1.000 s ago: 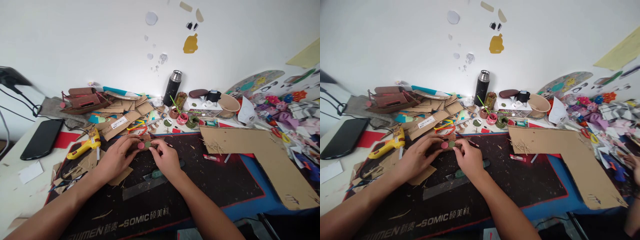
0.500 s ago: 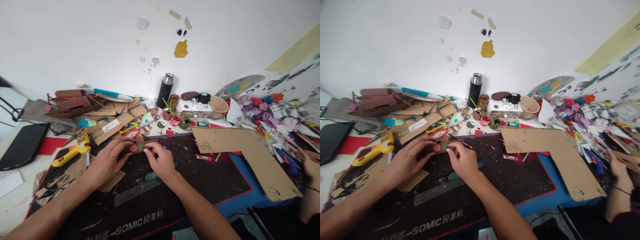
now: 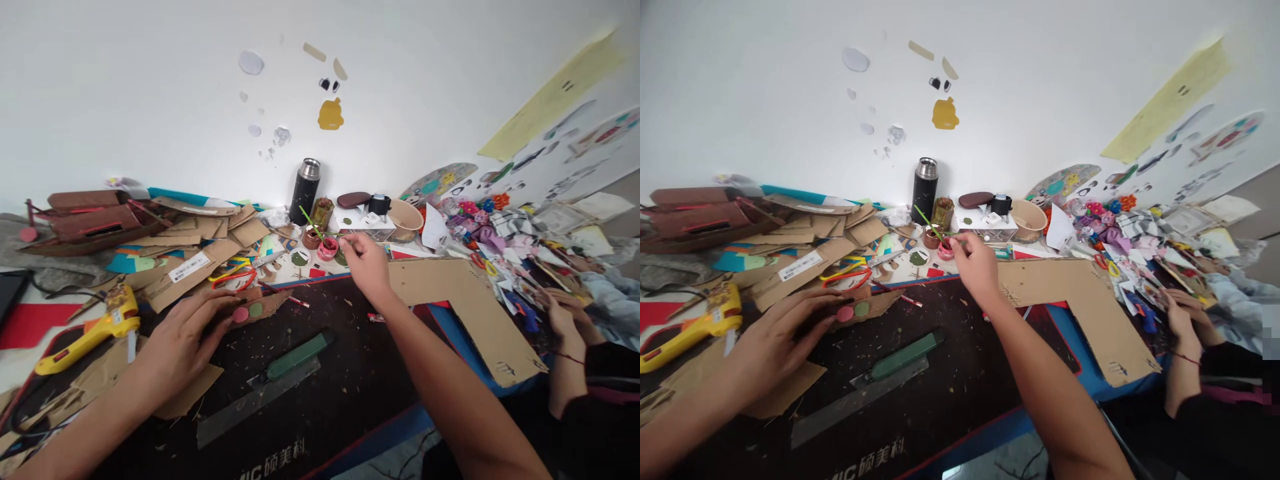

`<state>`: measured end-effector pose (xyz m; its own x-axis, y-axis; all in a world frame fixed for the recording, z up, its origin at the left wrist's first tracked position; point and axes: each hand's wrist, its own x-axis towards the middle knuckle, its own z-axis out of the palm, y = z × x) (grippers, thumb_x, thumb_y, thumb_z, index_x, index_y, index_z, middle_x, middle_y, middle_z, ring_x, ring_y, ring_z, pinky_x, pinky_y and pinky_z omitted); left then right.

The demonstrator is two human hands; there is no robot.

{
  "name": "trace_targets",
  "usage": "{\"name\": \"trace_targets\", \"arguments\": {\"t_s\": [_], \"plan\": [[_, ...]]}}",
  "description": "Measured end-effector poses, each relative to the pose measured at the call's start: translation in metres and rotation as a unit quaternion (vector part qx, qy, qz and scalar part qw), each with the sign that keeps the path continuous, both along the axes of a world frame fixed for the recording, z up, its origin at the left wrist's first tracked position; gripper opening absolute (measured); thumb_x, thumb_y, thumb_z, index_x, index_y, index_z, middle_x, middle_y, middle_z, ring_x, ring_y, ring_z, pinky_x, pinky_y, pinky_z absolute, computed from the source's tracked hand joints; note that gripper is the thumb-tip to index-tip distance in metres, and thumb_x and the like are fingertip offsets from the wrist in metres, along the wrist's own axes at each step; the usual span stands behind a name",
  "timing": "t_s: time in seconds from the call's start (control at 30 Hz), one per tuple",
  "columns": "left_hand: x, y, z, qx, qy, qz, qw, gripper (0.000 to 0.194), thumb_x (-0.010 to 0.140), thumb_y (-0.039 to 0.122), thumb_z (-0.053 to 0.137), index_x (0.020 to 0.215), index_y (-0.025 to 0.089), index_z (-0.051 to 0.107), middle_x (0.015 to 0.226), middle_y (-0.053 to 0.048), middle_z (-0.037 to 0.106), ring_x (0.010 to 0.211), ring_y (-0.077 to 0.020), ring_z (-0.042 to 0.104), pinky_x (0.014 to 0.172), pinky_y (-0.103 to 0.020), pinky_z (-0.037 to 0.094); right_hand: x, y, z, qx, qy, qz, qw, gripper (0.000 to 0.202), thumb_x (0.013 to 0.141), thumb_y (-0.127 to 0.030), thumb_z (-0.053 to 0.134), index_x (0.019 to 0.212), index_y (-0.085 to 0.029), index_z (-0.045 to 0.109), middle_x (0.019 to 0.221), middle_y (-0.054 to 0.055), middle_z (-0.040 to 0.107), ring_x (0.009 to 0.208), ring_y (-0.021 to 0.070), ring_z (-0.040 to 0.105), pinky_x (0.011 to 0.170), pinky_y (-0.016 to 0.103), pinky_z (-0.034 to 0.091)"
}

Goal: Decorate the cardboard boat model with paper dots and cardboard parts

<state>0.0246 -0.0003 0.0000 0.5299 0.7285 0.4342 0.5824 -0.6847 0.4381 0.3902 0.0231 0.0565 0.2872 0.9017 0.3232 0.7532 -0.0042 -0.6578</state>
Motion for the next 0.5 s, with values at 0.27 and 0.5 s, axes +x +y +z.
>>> {"name": "trace_targets", "arguments": {"t_s": [0.27,0.5], "plan": [[-0.017,0.003,0.021,0.049,-0.003,0.033,0.998,0.027,0.110,0.039,0.051,0.131,0.027,0.063,0.133,-0.008,0.071,0.123,-0.0264,0.069,0.107,-0.041,0.055,0.050,0.059,0.037,-0.159,-0.273,-0.040,0.948,0.028,0.105,-0.038,0.062,0.121,-0.022,0.078,0.097,0.009,0.082,0.095,0.0294,0.073,0.077,0.033,0.045],[-0.041,0.003,0.024,0.053,-0.026,0.101,0.993,0.028,0.105,0.040,0.057,0.132,0.034,0.062,0.133,-0.005,0.072,0.120,-0.0279,0.071,0.110,-0.044,0.055,0.059,0.100,0.036,-0.257,-0.346,-0.013,0.903,0.040,0.104,-0.038,0.066,0.137,-0.019,0.074,0.134,0.017,0.077,0.124,0.0332,0.071,0.097,0.037,0.051]]}}
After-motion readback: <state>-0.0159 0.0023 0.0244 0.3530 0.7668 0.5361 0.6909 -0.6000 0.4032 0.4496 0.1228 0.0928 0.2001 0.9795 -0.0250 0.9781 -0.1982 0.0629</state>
